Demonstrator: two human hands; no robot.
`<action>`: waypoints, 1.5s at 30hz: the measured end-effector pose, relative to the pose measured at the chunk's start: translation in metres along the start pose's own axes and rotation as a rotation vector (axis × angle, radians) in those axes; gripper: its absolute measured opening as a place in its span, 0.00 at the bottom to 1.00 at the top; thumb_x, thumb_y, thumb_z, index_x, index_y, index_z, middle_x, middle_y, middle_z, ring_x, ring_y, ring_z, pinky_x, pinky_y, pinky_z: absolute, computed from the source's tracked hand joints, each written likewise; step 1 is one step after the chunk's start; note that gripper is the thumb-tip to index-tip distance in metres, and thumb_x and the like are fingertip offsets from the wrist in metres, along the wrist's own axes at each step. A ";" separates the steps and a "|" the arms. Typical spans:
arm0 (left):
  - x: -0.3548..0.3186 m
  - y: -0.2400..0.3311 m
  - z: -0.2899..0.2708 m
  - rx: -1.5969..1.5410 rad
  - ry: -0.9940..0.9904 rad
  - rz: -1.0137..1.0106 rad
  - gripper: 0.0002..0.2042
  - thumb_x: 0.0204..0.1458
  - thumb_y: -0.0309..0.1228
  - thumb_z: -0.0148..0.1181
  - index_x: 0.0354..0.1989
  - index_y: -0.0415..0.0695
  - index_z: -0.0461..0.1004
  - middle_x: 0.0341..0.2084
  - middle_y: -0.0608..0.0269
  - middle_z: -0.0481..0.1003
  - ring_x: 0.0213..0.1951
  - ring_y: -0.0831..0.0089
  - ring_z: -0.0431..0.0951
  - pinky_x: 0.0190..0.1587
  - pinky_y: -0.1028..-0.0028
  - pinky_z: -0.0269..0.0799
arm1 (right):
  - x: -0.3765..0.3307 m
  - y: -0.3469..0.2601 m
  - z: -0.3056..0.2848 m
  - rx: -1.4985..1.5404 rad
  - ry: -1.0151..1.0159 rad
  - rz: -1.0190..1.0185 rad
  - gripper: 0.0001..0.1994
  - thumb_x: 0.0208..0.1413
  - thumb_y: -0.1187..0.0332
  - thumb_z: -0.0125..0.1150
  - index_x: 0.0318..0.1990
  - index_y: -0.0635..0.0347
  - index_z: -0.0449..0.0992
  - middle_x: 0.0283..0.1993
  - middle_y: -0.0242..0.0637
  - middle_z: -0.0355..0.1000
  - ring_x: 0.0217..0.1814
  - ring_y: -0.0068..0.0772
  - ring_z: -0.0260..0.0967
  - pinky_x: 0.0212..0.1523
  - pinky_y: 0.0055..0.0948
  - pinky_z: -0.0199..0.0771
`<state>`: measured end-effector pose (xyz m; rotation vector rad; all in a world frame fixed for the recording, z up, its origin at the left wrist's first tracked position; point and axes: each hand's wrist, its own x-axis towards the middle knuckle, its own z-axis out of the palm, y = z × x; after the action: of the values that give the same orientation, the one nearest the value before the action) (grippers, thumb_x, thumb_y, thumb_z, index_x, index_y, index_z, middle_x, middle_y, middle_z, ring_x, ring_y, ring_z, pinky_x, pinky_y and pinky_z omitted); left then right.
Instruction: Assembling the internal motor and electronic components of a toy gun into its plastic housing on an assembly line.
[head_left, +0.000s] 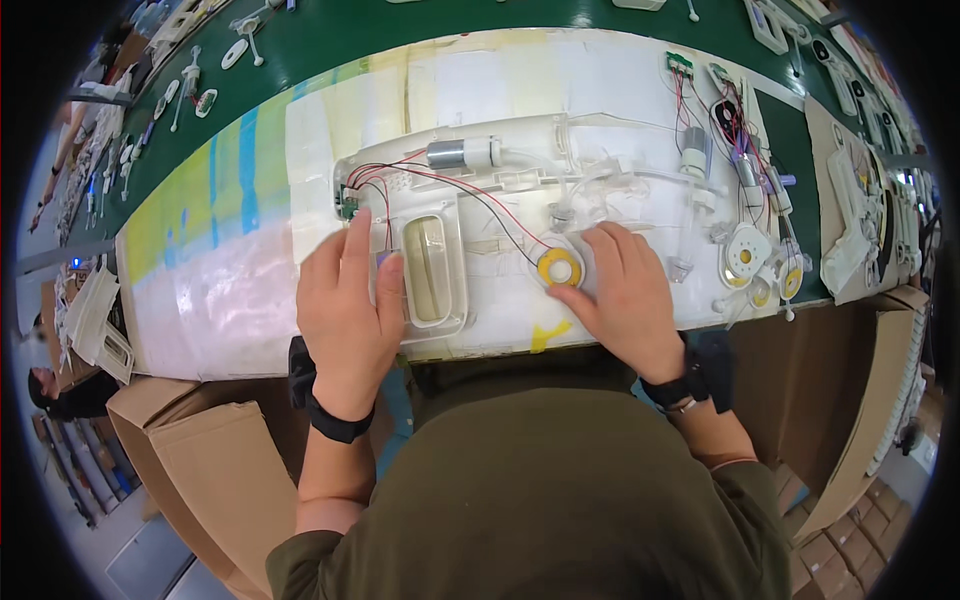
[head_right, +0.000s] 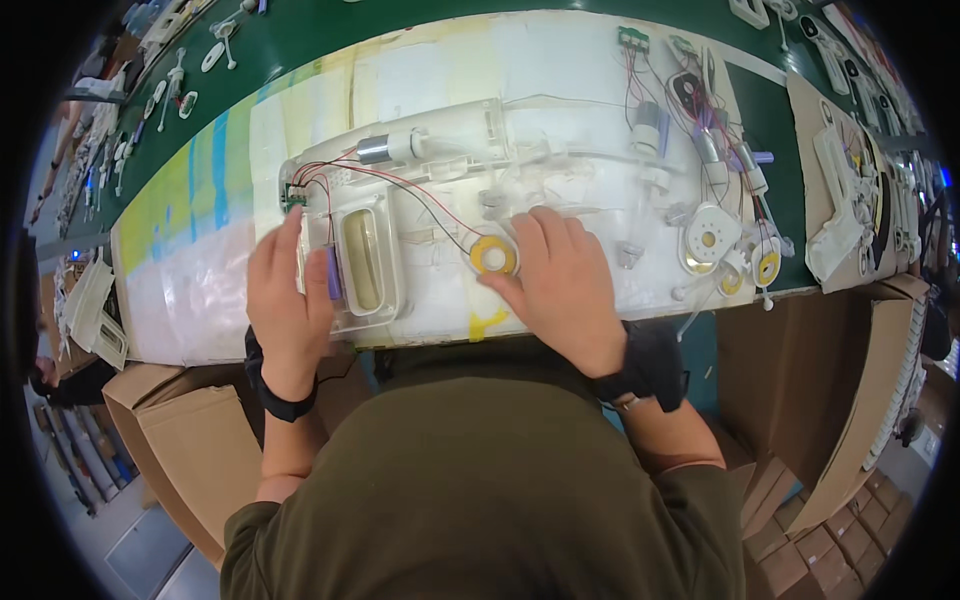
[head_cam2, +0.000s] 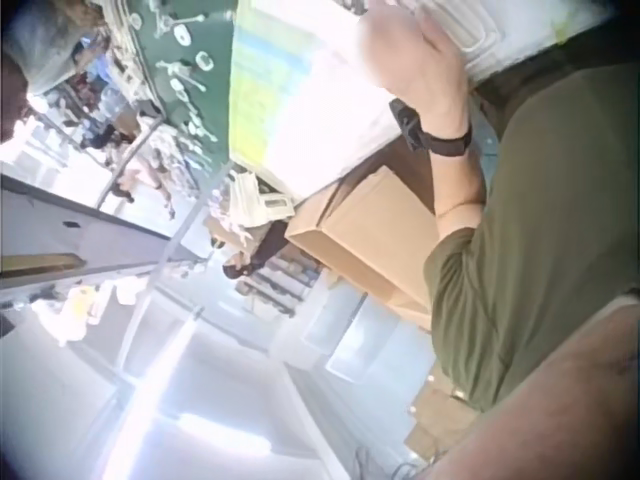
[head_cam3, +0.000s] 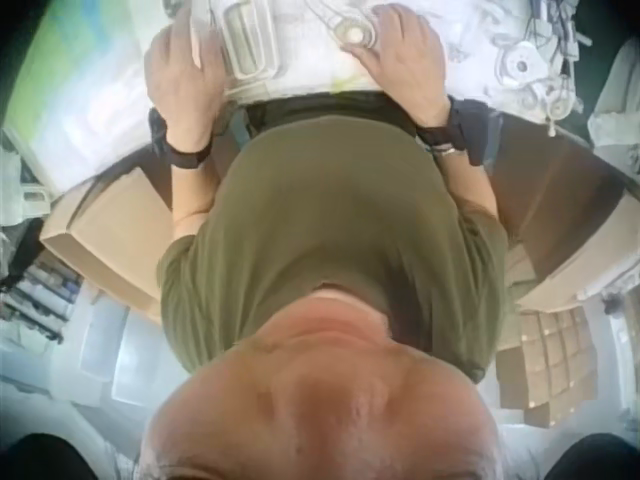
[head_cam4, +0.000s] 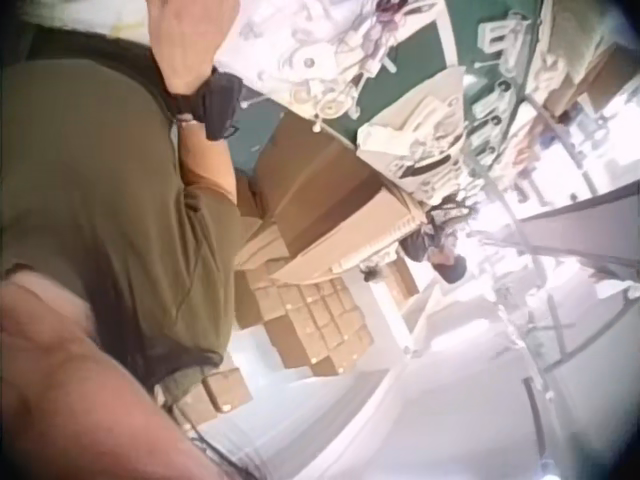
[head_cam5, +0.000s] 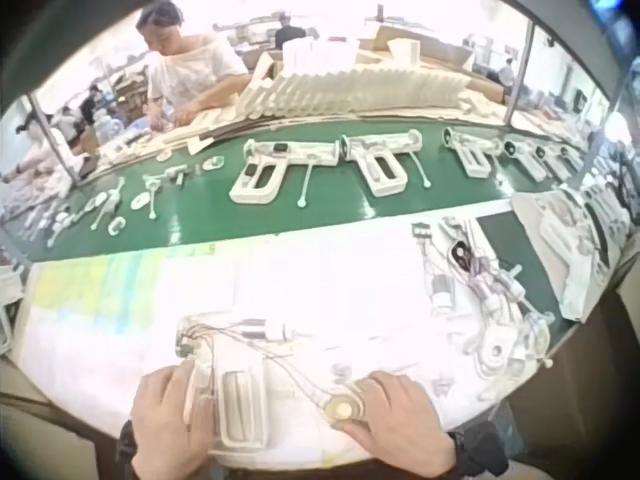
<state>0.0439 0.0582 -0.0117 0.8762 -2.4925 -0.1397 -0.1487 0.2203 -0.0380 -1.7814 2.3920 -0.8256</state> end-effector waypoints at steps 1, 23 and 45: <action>0.011 0.008 -0.004 -0.003 0.000 0.010 0.17 0.49 0.32 0.55 0.47 0.41 0.70 0.34 0.53 0.71 0.35 0.57 0.71 0.38 0.66 0.67 | 0.000 0.001 0.002 -0.002 0.007 0.007 0.21 0.39 0.67 0.65 0.42 0.61 0.66 0.38 0.43 0.65 0.37 0.43 0.64 0.36 0.34 0.64; 0.119 -0.040 0.008 -2.360 -0.170 -0.343 0.16 0.55 0.25 0.46 0.52 0.36 0.58 0.36 0.59 0.67 0.37 0.72 0.70 0.46 0.72 0.69 | 0.026 0.000 -0.007 0.840 0.033 0.446 0.11 0.48 0.70 0.61 0.39 0.61 0.70 0.26 0.36 0.70 0.24 0.25 0.67 0.27 0.24 0.68; 0.095 0.046 0.024 -0.792 -0.457 0.167 0.18 0.48 0.22 0.54 0.49 0.38 0.63 0.33 0.53 0.73 0.36 0.62 0.75 0.38 0.72 0.70 | 0.079 0.001 -0.013 0.558 0.156 0.054 0.11 0.51 0.67 0.58 0.39 0.62 0.68 0.26 0.45 0.69 0.27 0.41 0.70 0.26 0.26 0.71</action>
<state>-0.0578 0.0348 0.0183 0.3125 -2.5258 -1.2843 -0.1807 0.1540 -0.0059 -1.4651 1.9892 -1.4885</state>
